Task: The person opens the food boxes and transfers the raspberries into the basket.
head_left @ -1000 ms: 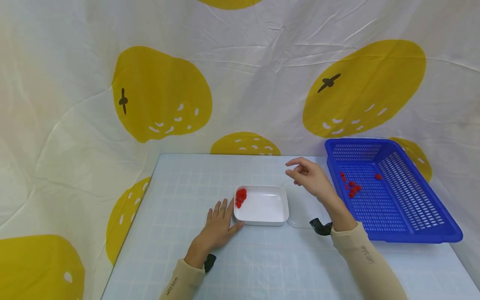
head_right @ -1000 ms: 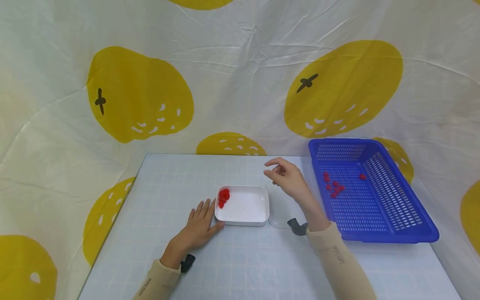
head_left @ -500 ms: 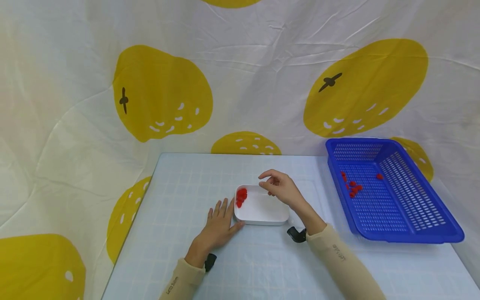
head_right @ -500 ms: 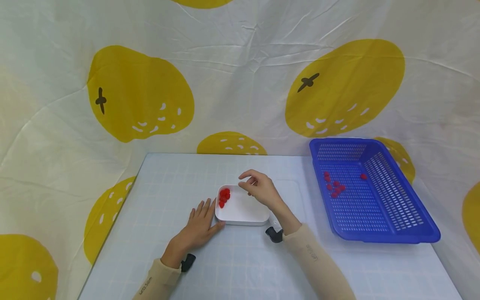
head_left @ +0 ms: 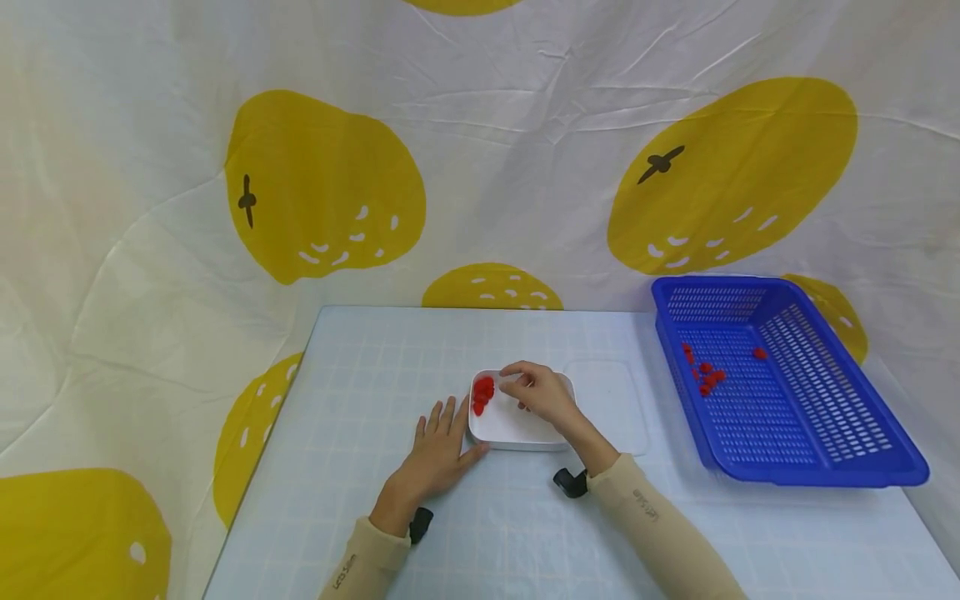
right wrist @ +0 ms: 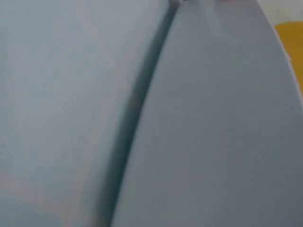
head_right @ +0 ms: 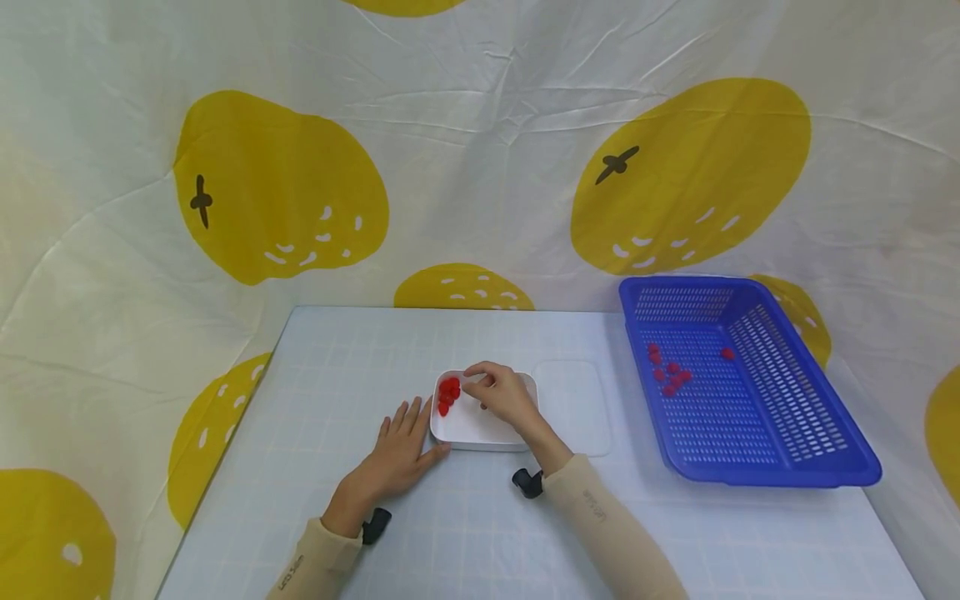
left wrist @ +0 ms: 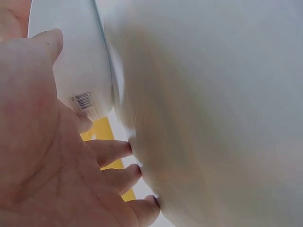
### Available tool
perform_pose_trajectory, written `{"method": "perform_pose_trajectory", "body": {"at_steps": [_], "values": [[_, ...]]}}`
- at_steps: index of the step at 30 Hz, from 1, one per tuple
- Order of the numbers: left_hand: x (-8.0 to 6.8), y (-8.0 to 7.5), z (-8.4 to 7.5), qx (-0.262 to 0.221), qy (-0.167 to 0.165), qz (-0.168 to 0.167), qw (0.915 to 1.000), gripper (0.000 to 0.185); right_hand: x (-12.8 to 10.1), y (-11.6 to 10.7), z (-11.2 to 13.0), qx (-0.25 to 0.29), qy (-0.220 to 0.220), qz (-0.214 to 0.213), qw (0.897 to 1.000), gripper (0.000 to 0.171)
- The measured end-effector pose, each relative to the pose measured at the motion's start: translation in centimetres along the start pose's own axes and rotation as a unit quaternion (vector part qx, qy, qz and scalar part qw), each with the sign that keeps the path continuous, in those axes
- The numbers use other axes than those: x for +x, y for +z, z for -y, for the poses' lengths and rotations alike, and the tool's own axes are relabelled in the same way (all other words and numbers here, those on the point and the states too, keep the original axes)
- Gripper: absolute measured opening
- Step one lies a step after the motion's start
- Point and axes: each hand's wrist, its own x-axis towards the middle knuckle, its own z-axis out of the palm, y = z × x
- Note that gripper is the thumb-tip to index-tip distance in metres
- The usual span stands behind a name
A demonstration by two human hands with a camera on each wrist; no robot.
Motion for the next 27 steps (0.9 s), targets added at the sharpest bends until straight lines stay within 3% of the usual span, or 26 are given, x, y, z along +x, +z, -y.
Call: {"method": "perform_pose_trajectory", "body": {"at_steps": [15,27], "values": [[-0.2,-0.1,0.2,-0.002,0.014,-0.003,0.9999,0.089,0.9,1.8,-1.2,-0.02,0.047,0.053,0.997,0.037],[-0.1,-0.1,-0.1,0.007,0.004,-0.001,1.0,0.091,1.3,2.7,-1.3,-0.055,0.035,0.037,0.997,0.016]]}}
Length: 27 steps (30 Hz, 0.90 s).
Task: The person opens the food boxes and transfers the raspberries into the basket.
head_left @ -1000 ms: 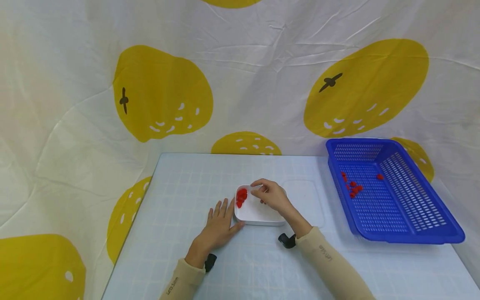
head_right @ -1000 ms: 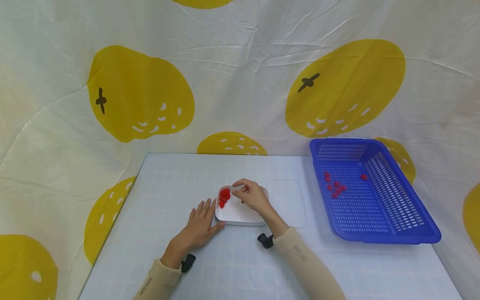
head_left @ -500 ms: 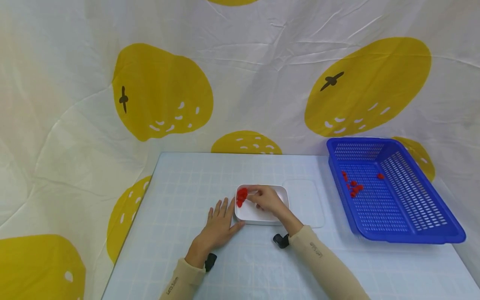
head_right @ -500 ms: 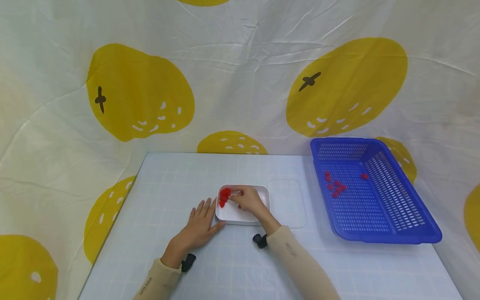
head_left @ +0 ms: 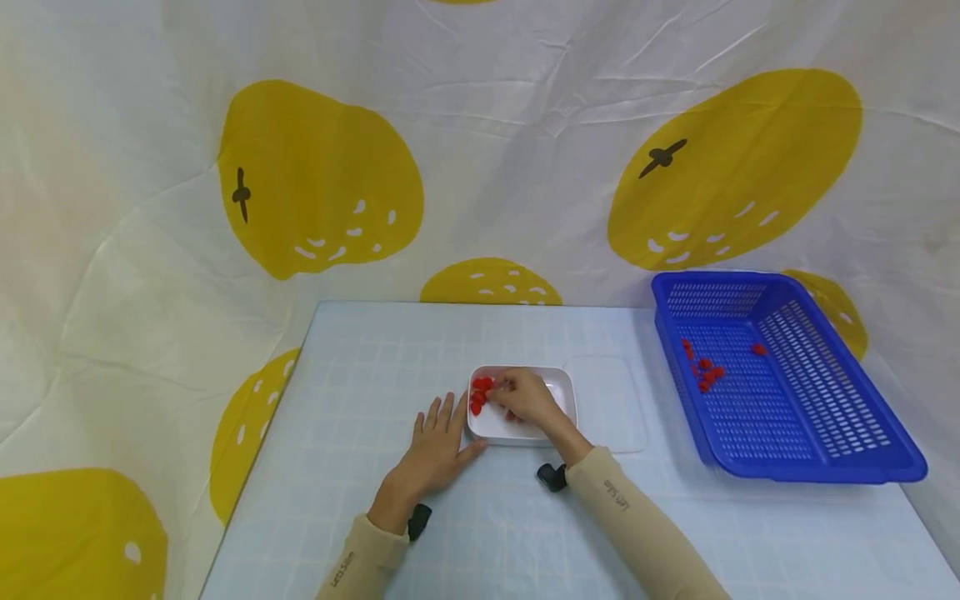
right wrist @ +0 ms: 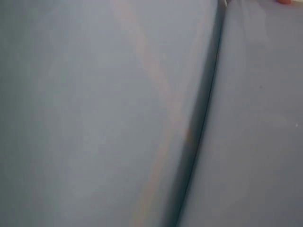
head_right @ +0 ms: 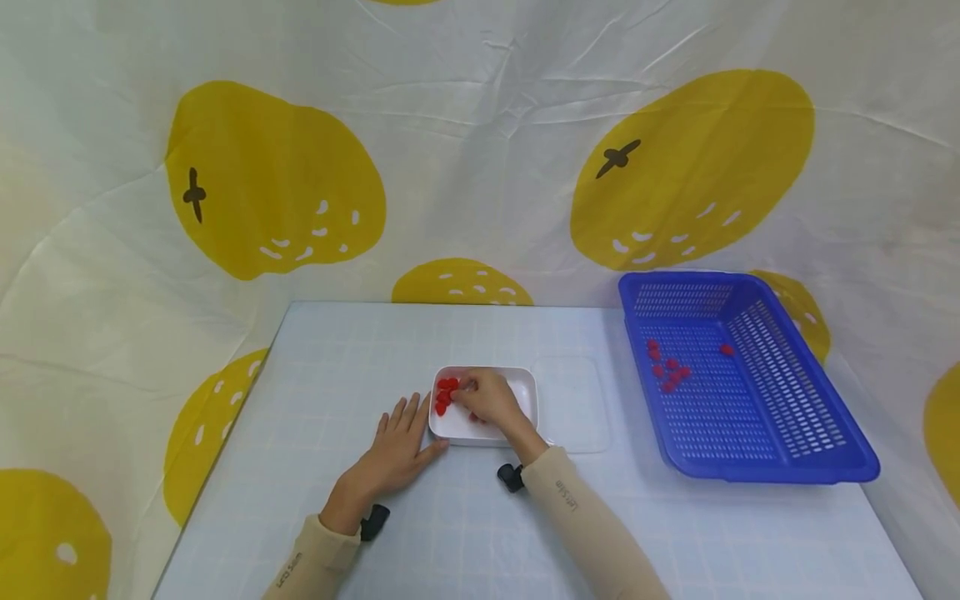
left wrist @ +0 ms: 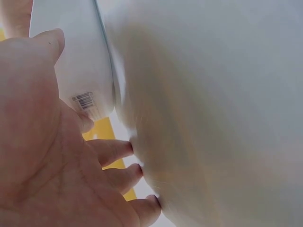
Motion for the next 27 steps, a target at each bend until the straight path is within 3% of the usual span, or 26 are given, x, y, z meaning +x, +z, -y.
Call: {"method": "perform_pose_trajectory", "body": {"at_steps": [6,27], "values": [[0.1,0.1,0.0,-0.003,0.0,-0.003,1.0,0.092,0.0,-0.2,-0.1,-0.002,0.003,0.003,1.0,0.01],[0.1,0.2,0.2,-0.003,-0.004,-0.001,1.0,0.093,-0.7,-1.4,0.3,0.068,0.009,0.028,0.997,0.02]]}}
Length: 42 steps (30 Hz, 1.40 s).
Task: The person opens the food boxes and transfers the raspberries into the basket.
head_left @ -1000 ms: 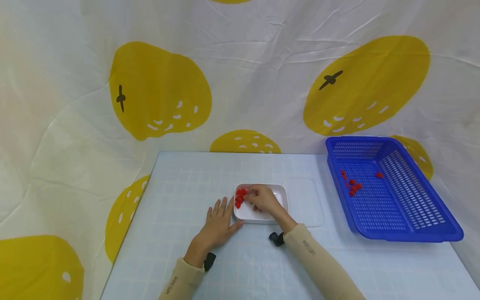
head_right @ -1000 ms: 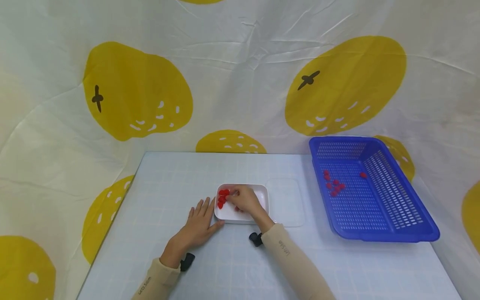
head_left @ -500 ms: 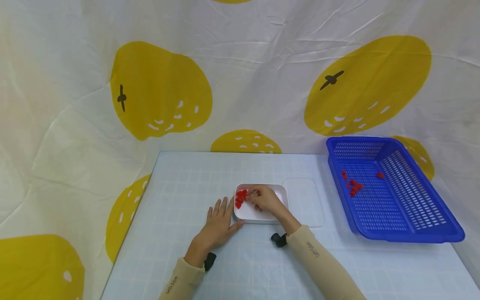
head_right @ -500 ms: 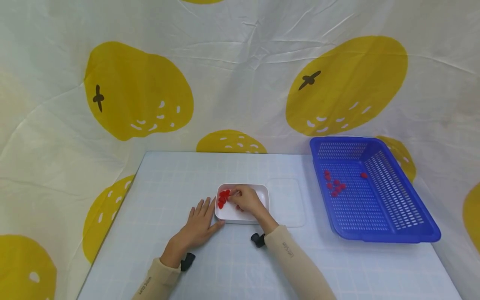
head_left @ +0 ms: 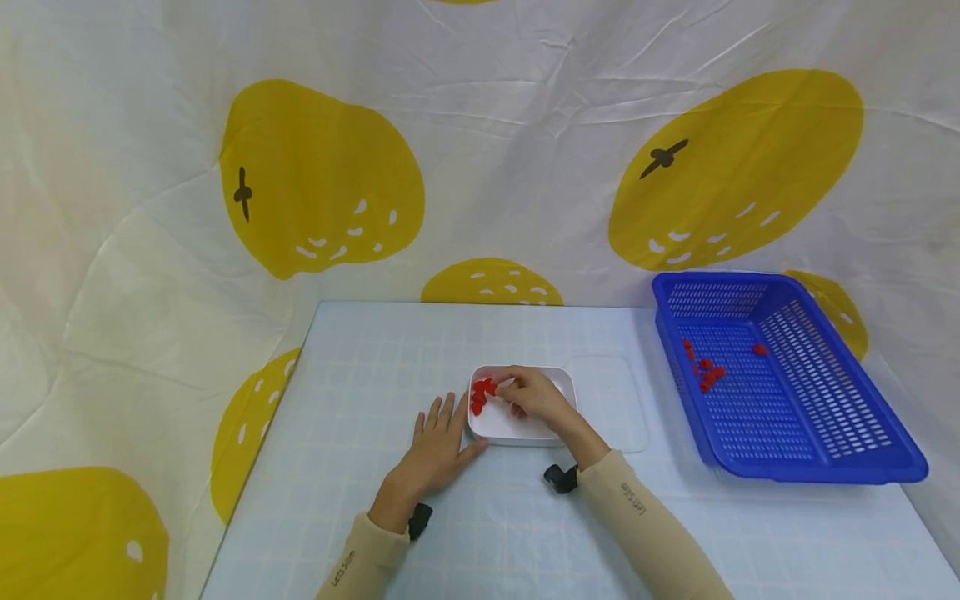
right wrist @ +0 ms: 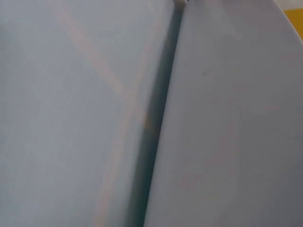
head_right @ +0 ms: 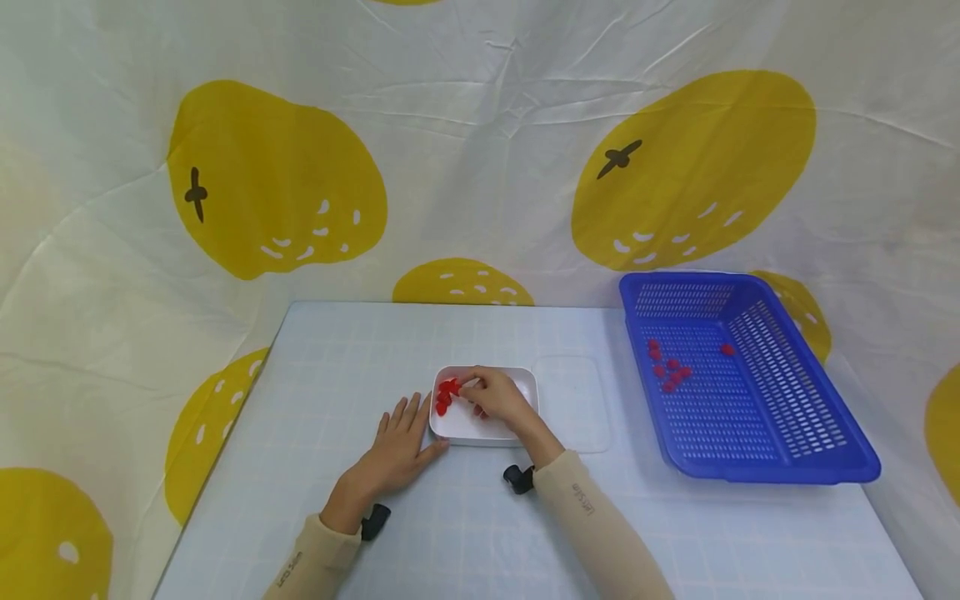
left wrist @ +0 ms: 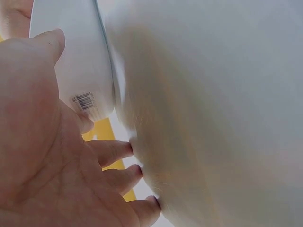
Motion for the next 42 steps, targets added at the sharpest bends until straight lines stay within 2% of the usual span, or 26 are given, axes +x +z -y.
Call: {"method": "perform_pose_trajectory", "body": {"at_steps": [10,27,42], "values": [[0.1,-0.1,-0.1,-0.009,-0.005,0.005,0.9999,0.092,-0.8,-0.9,0.2,0.054,-0.012,0.0,0.998,0.02],[0.1,0.2,-0.2,-0.007,-0.007,0.002,1.0,0.092,-2.5,-3.0,1.5,0.053,-0.033,-0.028,0.998,0.019],[0.0,0.1,-0.3,-0.007,-0.009,-0.006,0.9999,0.091,-4.1,-6.0,1.6,0.073,-0.02,-0.075,0.994,0.024]]}}
